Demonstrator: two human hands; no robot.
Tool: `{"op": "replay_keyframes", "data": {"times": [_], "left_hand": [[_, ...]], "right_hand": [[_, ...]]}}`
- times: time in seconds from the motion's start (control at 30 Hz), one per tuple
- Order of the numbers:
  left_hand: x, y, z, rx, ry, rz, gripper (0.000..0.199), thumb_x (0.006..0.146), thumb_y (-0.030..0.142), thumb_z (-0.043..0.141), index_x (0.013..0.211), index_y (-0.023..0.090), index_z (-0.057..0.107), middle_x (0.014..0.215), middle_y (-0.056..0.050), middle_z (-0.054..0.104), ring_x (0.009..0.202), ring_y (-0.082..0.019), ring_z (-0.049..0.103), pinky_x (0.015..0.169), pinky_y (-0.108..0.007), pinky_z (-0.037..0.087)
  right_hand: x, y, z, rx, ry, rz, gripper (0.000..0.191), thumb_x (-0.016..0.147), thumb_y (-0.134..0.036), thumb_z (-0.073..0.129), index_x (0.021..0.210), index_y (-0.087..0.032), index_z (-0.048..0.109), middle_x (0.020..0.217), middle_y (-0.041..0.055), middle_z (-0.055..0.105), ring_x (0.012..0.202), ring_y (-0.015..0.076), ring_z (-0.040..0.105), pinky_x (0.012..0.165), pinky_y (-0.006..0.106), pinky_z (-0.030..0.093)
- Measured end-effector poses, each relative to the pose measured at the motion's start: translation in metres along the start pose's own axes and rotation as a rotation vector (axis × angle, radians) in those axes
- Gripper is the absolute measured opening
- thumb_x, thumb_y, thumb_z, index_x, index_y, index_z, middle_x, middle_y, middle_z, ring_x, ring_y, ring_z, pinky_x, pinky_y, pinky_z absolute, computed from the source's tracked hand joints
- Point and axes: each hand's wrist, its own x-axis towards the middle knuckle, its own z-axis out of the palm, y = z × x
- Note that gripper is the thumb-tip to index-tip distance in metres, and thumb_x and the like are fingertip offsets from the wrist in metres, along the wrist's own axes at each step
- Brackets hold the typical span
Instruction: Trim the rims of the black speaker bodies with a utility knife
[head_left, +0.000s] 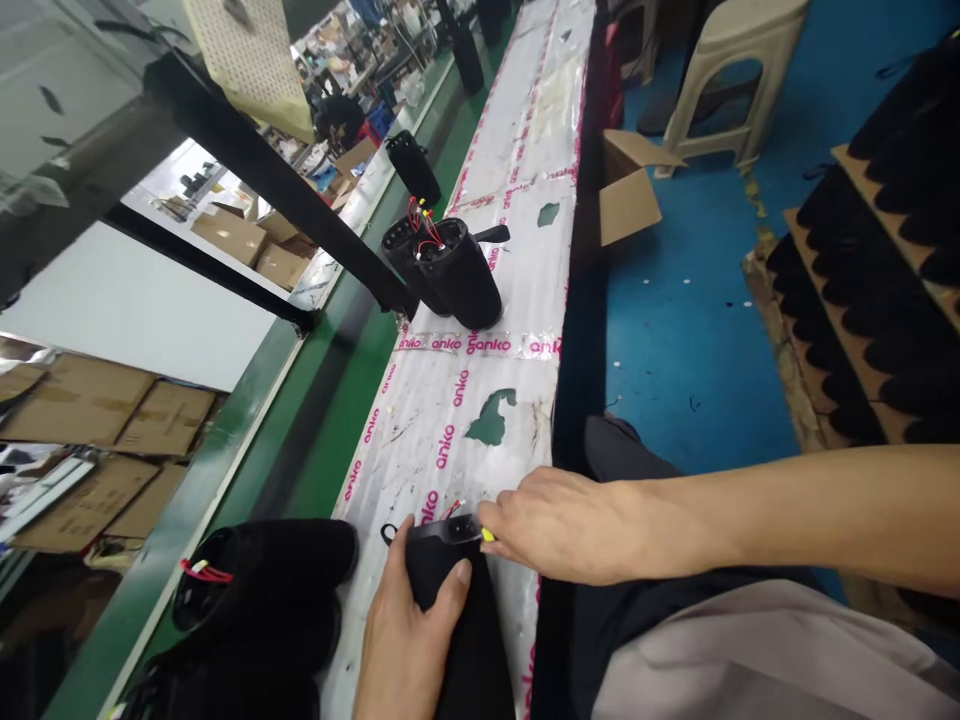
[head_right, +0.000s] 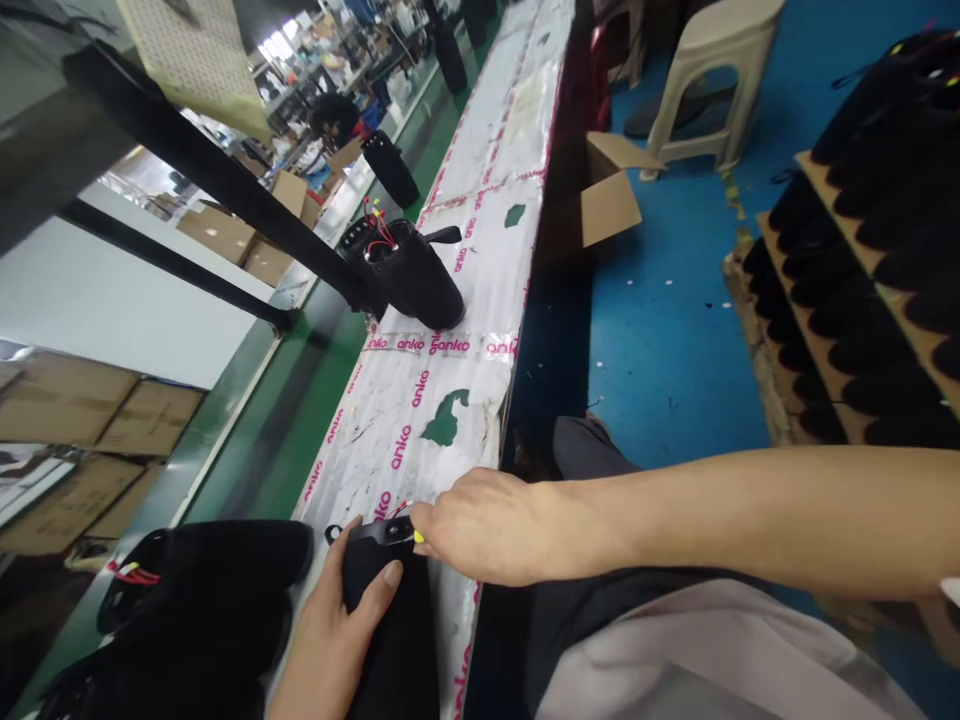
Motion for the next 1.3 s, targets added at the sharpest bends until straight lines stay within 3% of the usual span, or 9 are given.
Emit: {"op": "replay_keyframes", "data": {"times": [0.2, 0.4, 0.53, 0.83, 1.17, 1.3], "left_hand": [[0.001, 0.01, 0.001, 0.035, 0.053, -0.027, 0.079, 0.073, 0.061, 0.064, 0.141, 0.022, 0.05, 0.119, -0.013, 0.07, 0.109, -0.038, 0.066, 0.096, -0.053, 0.048], [0.005, 0.001, 0.003, 0.066, 0.06, 0.007, 0.079, 0.074, 0.061, 0.062, 0.142, 0.023, 0.049, 0.117, -0.014, 0.07, 0.109, -0.039, 0.065, 0.097, -0.055, 0.046], [0.004, 0.005, 0.003, 0.08, 0.064, -0.003, 0.075, 0.076, 0.06, 0.06, 0.139, 0.023, 0.05, 0.11, -0.013, 0.072, 0.096, -0.036, 0.069, 0.084, -0.05, 0.052], [0.002, 0.006, 0.003, 0.002, 0.056, -0.013, 0.074, 0.075, 0.062, 0.06, 0.138, 0.023, 0.052, 0.108, -0.011, 0.073, 0.099, -0.036, 0.069, 0.087, -0.048, 0.051], [0.005, 0.006, 0.003, 0.04, 0.05, -0.005, 0.076, 0.073, 0.064, 0.059, 0.136, 0.021, 0.054, 0.109, -0.013, 0.073, 0.099, -0.038, 0.069, 0.087, -0.05, 0.052], [0.005, 0.008, 0.003, 0.064, 0.065, -0.028, 0.075, 0.073, 0.062, 0.059, 0.137, 0.022, 0.054, 0.11, -0.013, 0.073, 0.1, -0.038, 0.069, 0.086, -0.049, 0.052]], "right_hand": [[0.003, 0.002, 0.007, 0.035, 0.022, -0.001, 0.022, 0.103, -0.037, 0.05, 0.102, -0.016, 0.057, 0.07, 0.0026, 0.069, 0.058, 0.0216, 0.068, 0.047, 0.033, 0.028], [0.008, 0.006, 0.001, 0.058, -0.021, -0.03, 0.02, 0.101, -0.035, 0.053, 0.099, -0.016, 0.058, 0.067, 0.0022, 0.068, 0.058, 0.0217, 0.068, 0.046, 0.033, 0.025], [0.012, 0.009, 0.002, 0.051, -0.102, -0.032, 0.028, 0.104, -0.04, 0.046, 0.107, -0.016, 0.058, 0.074, 0.0031, 0.071, 0.061, 0.0223, 0.069, 0.045, 0.033, 0.024], [0.011, 0.01, 0.013, 0.023, -0.066, -0.042, 0.033, 0.105, -0.044, 0.041, 0.109, -0.016, 0.058, 0.079, 0.004, 0.072, 0.066, 0.0224, 0.07, 0.048, 0.032, 0.029], [0.015, 0.008, -0.007, 0.077, -0.074, -0.042, 0.024, 0.101, -0.039, 0.052, 0.102, -0.016, 0.061, 0.065, 0.0015, 0.068, 0.057, 0.021, 0.066, 0.046, 0.033, 0.023], [0.015, 0.004, -0.002, 0.063, -0.017, -0.014, 0.021, 0.1, -0.037, 0.055, 0.099, -0.017, 0.06, 0.066, 0.0022, 0.067, 0.059, 0.0215, 0.067, 0.049, 0.033, 0.027]]}}
